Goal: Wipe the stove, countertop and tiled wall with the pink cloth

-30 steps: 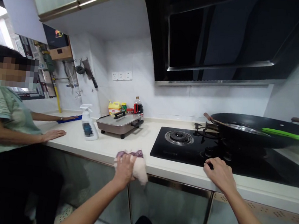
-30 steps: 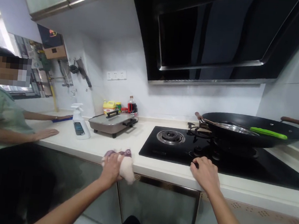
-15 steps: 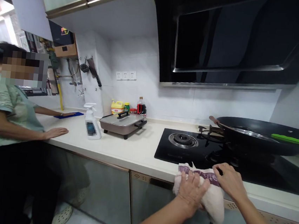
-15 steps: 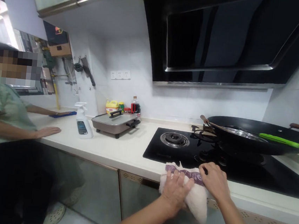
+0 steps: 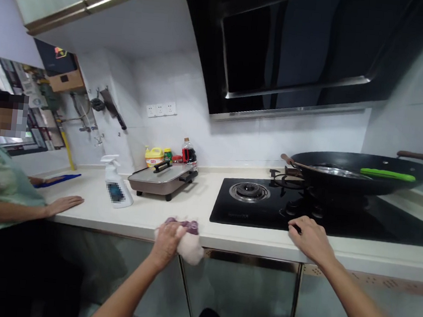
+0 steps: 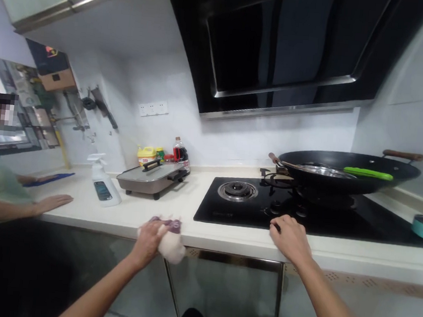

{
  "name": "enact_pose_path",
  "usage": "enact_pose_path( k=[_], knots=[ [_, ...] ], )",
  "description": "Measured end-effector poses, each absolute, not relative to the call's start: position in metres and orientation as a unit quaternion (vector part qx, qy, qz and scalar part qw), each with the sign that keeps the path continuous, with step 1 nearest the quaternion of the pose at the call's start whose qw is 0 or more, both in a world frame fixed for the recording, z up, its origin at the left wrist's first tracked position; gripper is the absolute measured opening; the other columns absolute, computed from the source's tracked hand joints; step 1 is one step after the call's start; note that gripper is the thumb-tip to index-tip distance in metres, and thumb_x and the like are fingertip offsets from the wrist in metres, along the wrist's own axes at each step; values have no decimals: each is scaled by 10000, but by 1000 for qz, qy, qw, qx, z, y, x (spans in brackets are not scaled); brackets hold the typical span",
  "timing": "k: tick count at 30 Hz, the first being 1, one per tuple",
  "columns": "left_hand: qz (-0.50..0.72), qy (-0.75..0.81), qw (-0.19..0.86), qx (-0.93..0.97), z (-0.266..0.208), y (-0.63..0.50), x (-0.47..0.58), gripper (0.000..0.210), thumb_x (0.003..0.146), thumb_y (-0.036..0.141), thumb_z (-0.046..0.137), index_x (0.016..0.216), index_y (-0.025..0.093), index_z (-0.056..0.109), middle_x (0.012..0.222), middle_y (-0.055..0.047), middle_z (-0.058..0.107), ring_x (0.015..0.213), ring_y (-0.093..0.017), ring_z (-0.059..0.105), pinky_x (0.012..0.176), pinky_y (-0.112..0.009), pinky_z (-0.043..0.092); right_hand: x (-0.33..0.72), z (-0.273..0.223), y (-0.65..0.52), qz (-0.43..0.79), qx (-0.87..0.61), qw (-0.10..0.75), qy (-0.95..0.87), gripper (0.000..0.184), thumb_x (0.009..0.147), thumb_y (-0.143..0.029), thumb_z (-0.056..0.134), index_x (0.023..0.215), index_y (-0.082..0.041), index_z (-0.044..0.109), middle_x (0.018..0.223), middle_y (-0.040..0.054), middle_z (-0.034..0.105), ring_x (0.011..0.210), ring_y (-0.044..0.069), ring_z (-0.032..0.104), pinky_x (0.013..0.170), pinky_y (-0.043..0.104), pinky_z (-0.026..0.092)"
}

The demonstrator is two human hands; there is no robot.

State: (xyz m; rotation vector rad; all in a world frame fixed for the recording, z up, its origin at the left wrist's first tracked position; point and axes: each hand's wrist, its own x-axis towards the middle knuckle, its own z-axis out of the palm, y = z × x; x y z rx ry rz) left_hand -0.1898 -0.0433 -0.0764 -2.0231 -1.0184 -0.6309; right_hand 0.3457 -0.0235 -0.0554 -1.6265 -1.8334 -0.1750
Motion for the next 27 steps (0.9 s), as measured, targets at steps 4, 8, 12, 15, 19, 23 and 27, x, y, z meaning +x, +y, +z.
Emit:
enact_pose_path(
  k=[4,8,12,15,19,23,27],
  knots=[
    [-207,-462,358,-784,-63,-44,-232,519,836,281,695,1333,209,563,1260,-144,623,1178,-341,552,989,-490,460,339,-49,-28,-64,-633,337,-694,291,941,-334,477,1001,-241,747,1084,65,683,1080,243,588,937,405,382],
    [-162,-541,359,-743,-57,-52,-206,602,716,278,792,1274,161,598,1204,-169,634,1130,-384,561,992,-535,446,334,-47,-27,-65,-645,336,-683,298,963,-392,479,992,-244,736,1080,66,669,1082,251,574,942,419,370],
    [-133,-559,327,-750,-51,-60,-150,697,648,223,821,1309,184,602,1247,-161,637,1181,-394,550,1027,-542,435,331,-45,-27,-61,-649,339,-678,335,976,-457,465,973,-247,726,1074,68,660,1084,264,562,957,442,360],
    [-166,-521,307,-779,-55,-57,-89,649,672,227,799,1296,226,622,1214,-126,652,1126,-360,575,1040,-550,440,331,-45,-29,-57,-645,346,-679,354,983,-467,452,954,-245,727,1069,68,660,1077,261,560,965,445,361],
    [-237,-464,322,-791,-74,-51,15,423,823,230,702,1243,225,657,1107,-103,659,1030,-311,590,1059,-574,434,331,-47,-29,-50,-635,365,-679,366,982,-470,452,933,-238,730,1044,70,662,1064,260,561,969,447,372],
    [-265,-412,337,-804,-85,-50,114,245,958,239,619,1199,238,659,1015,-79,659,994,-263,589,1003,-545,475,336,-47,-28,-39,-610,396,-685,372,977,-478,461,904,-230,728,1020,75,669,1037,263,577,969,448,409],
    [-285,-373,337,-816,-81,-52,165,178,994,243,596,1158,221,662,970,-73,654,960,-249,599,940,-507,504,341,-36,-41,-42,-580,447,-680,422,1016,-467,373,949,-213,705,1070,96,679,1059,241,604,992,415,466]
  ],
)
